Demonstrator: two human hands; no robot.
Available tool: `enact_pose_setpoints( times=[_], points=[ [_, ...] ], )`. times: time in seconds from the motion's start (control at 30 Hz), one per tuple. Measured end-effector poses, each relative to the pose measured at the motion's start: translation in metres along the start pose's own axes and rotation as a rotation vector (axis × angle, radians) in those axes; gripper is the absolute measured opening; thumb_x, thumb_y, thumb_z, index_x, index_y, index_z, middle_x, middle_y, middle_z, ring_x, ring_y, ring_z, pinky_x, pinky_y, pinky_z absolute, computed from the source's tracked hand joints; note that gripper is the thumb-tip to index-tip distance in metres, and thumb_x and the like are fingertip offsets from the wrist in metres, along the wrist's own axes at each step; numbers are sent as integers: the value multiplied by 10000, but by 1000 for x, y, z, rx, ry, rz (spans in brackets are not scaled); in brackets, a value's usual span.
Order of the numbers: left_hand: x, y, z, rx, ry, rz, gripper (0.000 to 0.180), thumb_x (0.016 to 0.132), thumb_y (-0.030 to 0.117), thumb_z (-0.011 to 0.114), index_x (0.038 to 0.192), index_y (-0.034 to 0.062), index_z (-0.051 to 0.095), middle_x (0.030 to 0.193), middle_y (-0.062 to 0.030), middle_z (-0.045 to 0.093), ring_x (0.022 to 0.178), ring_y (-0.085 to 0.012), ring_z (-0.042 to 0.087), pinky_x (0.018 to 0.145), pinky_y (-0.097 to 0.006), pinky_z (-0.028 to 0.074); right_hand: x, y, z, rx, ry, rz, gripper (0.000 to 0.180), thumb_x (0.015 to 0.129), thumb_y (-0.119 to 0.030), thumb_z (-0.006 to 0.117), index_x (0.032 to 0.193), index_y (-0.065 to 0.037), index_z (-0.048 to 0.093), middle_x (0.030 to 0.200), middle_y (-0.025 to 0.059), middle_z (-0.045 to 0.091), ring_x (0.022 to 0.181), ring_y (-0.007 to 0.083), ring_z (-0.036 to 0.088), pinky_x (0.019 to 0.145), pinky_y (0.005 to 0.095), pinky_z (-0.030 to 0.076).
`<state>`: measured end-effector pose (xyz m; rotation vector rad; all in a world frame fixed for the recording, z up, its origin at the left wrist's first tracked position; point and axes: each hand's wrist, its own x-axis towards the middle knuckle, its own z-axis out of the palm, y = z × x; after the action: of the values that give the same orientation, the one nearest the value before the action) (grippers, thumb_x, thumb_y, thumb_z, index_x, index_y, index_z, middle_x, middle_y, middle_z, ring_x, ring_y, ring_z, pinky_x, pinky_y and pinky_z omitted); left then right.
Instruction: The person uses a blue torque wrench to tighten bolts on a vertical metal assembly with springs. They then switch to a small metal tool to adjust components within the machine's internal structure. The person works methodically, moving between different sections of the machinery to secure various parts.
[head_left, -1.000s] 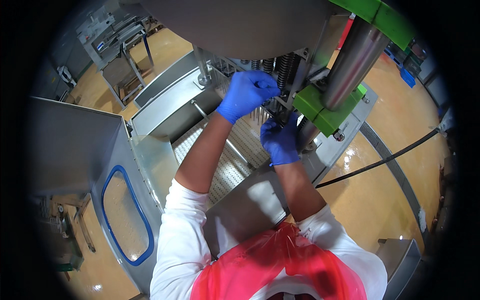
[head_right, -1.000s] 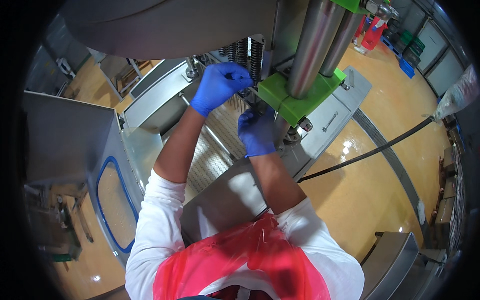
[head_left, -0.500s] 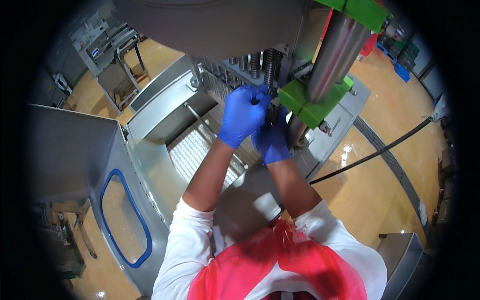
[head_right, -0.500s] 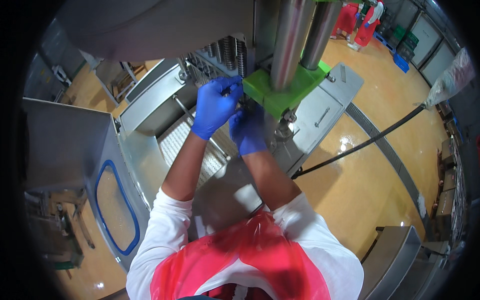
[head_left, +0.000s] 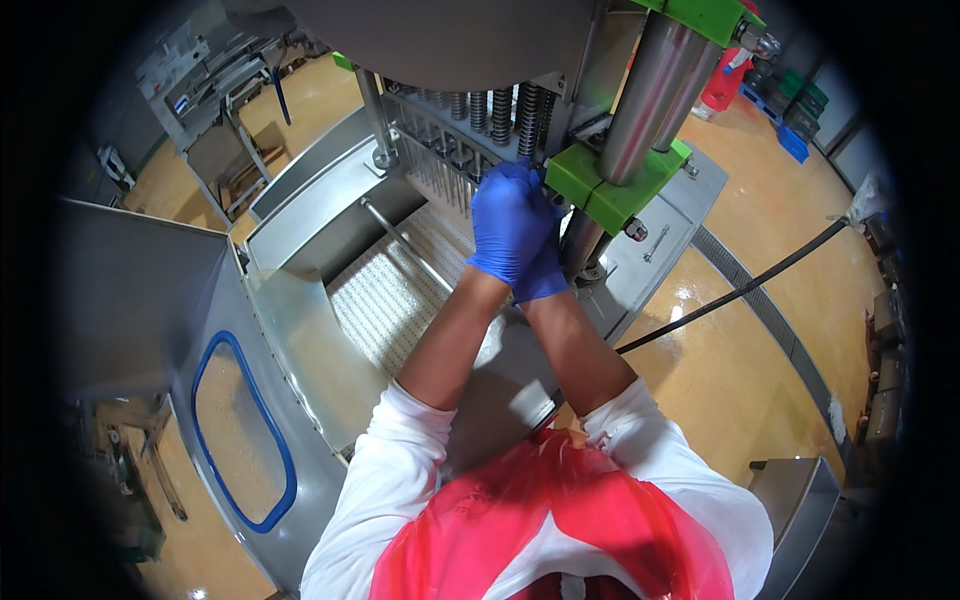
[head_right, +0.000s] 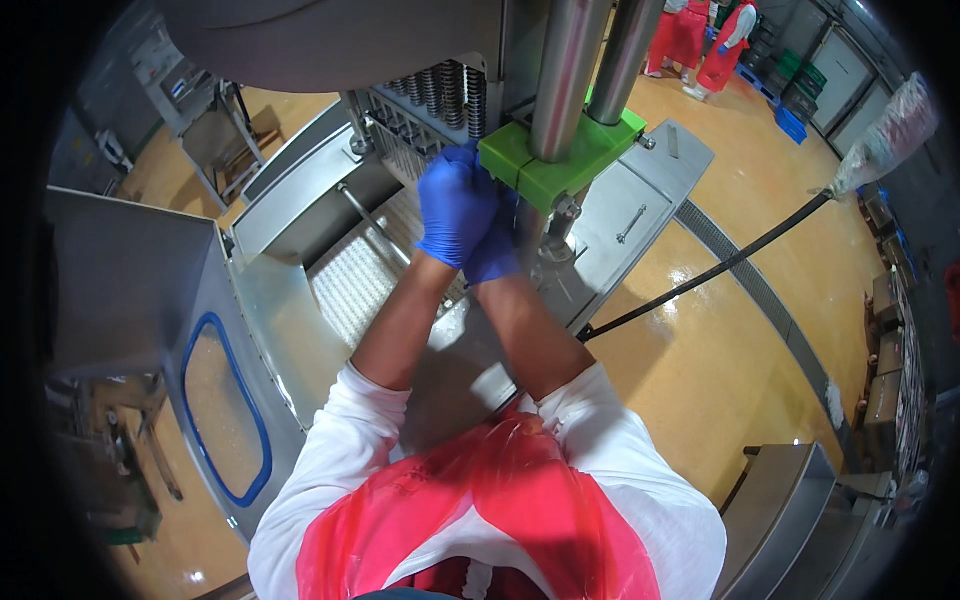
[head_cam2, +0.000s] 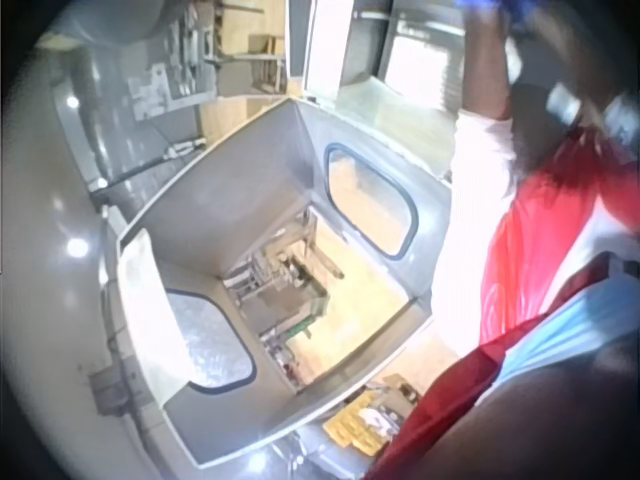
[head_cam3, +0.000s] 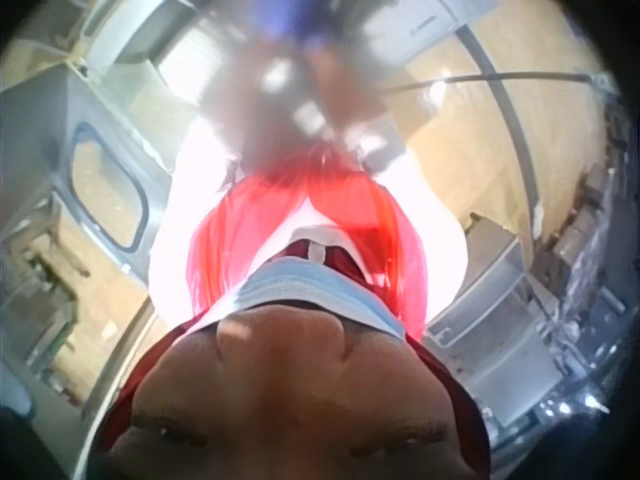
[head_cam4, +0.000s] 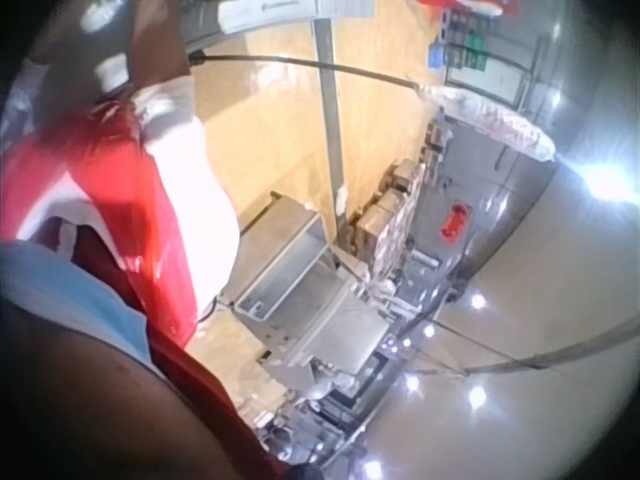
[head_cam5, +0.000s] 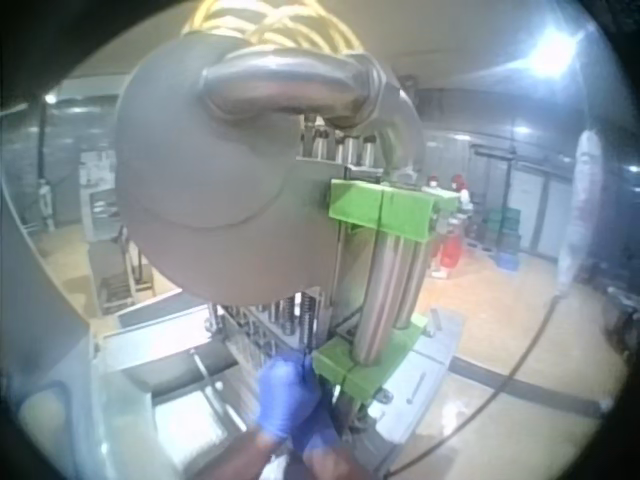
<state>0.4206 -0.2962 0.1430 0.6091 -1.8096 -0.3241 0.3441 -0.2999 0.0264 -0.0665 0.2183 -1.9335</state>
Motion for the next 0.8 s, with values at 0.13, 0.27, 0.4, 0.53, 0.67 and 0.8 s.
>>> enact_pose_setpoints(
  times=[0.13,0.27,0.4,0.53,0.67,0.8],
  points=[
    [-1,-3,2,-44,22,51,84,828,64,636,886,12,668,826,-210,634,801,-420,624,716,-496,520,3,2,1,-8,-8,-7,595,1013,-590,417,1348,-109,512,1325,100,570,1222,251,563,1059,404,453],
    [0,-14,4,-123,53,62,118,844,58,635,939,18,694,835,-212,645,805,-413,635,722,-493,521,2,1,3,-5,-7,-6,591,1013,-590,413,1343,-111,515,1324,98,571,1221,250,564,1058,404,452],
    [-2,-22,2,-149,54,69,154,860,43,637,993,25,712,837,-190,662,775,-386,652,705,-460,530,-3,3,3,-1,11,-1,587,1013,-591,410,1338,-113,518,1323,95,571,1220,249,565,1058,404,452],
    [-1,-24,6,-140,97,88,190,883,18,633,1044,36,732,807,-165,663,738,-345,665,692,-411,536,-3,3,4,15,18,-3,584,1013,-591,406,1333,-116,521,1322,93,572,1218,248,565,1057,404,452],
    [1,-28,6,-211,54,76,157,846,-16,609,953,21,717,848,-178,678,775,-362,677,719,-415,550,5,1,1,45,-23,-14,581,1013,-591,403,1328,-118,523,1321,90,572,1217,247,566,1057,404,452],
    [3,-37,-5,-260,-28,-20,164,862,8,634,986,15,741,852,-178,690,766,-349,682,721,-402,547,-8,13,31,124,133,3,524,1012,-580,418,1233,-129,569,1288,79,592,1188,222,583,1008,391,479]
  ],
)
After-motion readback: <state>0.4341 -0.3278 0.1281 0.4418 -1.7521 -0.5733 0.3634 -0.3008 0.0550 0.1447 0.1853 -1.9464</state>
